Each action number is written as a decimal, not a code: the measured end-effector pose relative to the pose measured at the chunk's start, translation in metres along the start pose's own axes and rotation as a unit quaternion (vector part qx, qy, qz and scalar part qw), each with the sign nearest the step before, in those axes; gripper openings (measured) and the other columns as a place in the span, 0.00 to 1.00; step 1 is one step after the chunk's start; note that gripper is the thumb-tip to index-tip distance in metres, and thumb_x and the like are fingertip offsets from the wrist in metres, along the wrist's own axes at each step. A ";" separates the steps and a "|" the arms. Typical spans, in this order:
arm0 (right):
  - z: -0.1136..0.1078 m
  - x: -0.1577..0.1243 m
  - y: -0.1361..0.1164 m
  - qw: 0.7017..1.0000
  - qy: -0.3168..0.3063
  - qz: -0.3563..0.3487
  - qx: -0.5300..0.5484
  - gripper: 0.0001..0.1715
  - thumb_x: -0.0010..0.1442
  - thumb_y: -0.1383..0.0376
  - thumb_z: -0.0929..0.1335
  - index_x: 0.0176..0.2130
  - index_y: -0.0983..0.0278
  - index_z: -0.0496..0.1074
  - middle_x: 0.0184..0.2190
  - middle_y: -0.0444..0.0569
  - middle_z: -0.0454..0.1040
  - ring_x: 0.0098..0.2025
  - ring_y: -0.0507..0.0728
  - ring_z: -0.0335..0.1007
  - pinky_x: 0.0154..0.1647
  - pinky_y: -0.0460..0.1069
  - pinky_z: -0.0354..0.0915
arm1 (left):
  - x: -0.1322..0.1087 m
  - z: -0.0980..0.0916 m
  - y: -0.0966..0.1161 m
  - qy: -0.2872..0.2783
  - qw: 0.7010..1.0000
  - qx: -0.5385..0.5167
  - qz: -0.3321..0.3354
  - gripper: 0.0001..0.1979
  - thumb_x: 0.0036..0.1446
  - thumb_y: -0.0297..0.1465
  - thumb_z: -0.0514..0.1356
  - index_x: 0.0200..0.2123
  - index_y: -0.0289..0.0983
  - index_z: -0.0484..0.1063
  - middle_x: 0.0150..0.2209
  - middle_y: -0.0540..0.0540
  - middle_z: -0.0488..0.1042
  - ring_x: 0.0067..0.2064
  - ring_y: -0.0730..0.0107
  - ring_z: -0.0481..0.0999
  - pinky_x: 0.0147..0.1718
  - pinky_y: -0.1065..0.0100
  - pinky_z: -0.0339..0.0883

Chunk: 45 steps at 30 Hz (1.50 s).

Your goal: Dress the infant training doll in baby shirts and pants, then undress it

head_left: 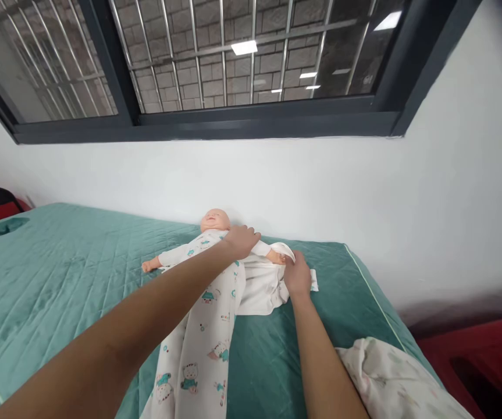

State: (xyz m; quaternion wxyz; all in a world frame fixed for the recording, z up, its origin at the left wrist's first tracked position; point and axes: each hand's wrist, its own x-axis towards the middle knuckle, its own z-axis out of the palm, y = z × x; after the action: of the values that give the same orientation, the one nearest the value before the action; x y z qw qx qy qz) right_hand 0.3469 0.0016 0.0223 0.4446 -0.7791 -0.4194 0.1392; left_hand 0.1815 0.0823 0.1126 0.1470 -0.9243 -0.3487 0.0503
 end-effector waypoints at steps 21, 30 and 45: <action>0.010 0.011 -0.008 0.910 -0.046 0.088 0.402 0.12 0.51 0.58 0.67 0.32 0.64 0.71 0.30 0.50 0.78 0.35 0.60 0.77 0.36 0.54 0.73 | -0.004 0.025 0.023 0.002 0.997 -0.080 -0.005 0.19 0.57 0.28 0.58 0.53 0.33 0.64 0.50 0.34 0.72 0.49 0.51 0.73 0.44 0.54 0.67; 0.010 0.005 -0.016 0.970 0.085 -0.030 0.226 0.18 0.54 0.60 0.67 0.44 0.64 0.73 0.45 0.52 0.76 0.49 0.60 0.71 0.55 0.57 0.63 | -0.100 0.013 -0.013 0.221 0.898 -0.354 -0.142 0.18 0.63 0.36 0.55 0.56 0.40 0.65 0.59 0.42 0.70 0.61 0.58 0.66 0.59 0.56 0.61; 0.068 -0.064 -0.058 0.947 -0.147 -0.176 0.225 0.25 0.63 0.51 0.66 0.56 0.56 0.69 0.59 0.49 0.70 0.61 0.60 0.64 0.65 0.60 0.58 | -0.145 0.086 -0.048 0.262 0.633 -0.684 -0.251 0.21 0.63 0.40 0.56 0.58 0.42 0.67 0.60 0.46 0.69 0.61 0.63 0.68 0.62 0.61 0.59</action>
State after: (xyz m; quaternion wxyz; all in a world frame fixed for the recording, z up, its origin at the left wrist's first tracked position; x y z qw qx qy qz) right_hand 0.2372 0.0052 0.0205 0.5596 -0.5434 -0.5680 0.2625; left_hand 0.0254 0.0415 0.0441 -0.4352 -0.6108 -0.4487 -0.4860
